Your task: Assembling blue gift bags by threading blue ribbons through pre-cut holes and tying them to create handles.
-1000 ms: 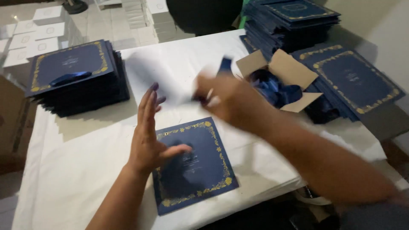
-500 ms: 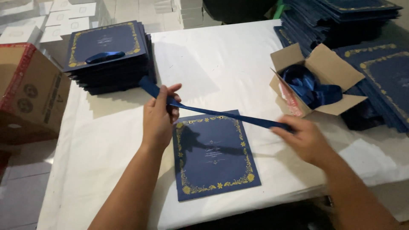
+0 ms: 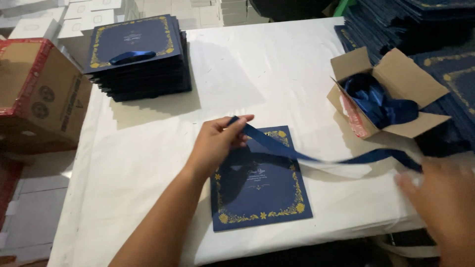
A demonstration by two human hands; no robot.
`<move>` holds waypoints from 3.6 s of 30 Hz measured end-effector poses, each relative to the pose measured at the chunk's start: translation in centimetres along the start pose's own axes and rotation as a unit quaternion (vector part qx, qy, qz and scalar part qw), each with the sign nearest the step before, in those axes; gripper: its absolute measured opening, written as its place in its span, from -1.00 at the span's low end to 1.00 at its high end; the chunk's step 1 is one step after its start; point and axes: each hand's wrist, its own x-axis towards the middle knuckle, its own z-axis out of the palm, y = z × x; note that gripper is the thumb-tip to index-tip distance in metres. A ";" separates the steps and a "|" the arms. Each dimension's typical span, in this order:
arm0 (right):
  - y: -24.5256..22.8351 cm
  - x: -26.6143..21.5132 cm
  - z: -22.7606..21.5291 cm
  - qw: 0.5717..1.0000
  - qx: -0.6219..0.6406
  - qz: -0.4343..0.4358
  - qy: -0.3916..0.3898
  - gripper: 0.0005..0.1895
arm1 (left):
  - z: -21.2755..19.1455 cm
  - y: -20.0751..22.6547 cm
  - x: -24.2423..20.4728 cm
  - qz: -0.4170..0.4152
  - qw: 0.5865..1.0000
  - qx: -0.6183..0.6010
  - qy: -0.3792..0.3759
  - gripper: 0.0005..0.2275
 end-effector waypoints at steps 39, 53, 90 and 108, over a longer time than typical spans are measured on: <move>-16.0 9.1 -20.3 0.594 0.722 -0.345 -0.081 -0.75 | 0.2 -0.2 -0.9 0.373 0.895 0.246 -0.011 -0.90; -16.0 8.2 -21.4 0.595 0.737 -0.320 0.037 -0.88 | 0.6 -0.8 -0.7 0.361 0.875 0.323 0.015 -0.95; -17.0 7.4 -20.4 0.629 0.709 -0.317 0.038 -0.96 | 0.9 -1.0 -0.7 0.165 0.980 0.101 -0.053 -0.94; -16.4 8.2 -20.8 0.502 0.805 -0.228 -0.219 -0.90 | 0.2 -0.4 -1.0 0.143 0.974 0.164 -0.064 -0.91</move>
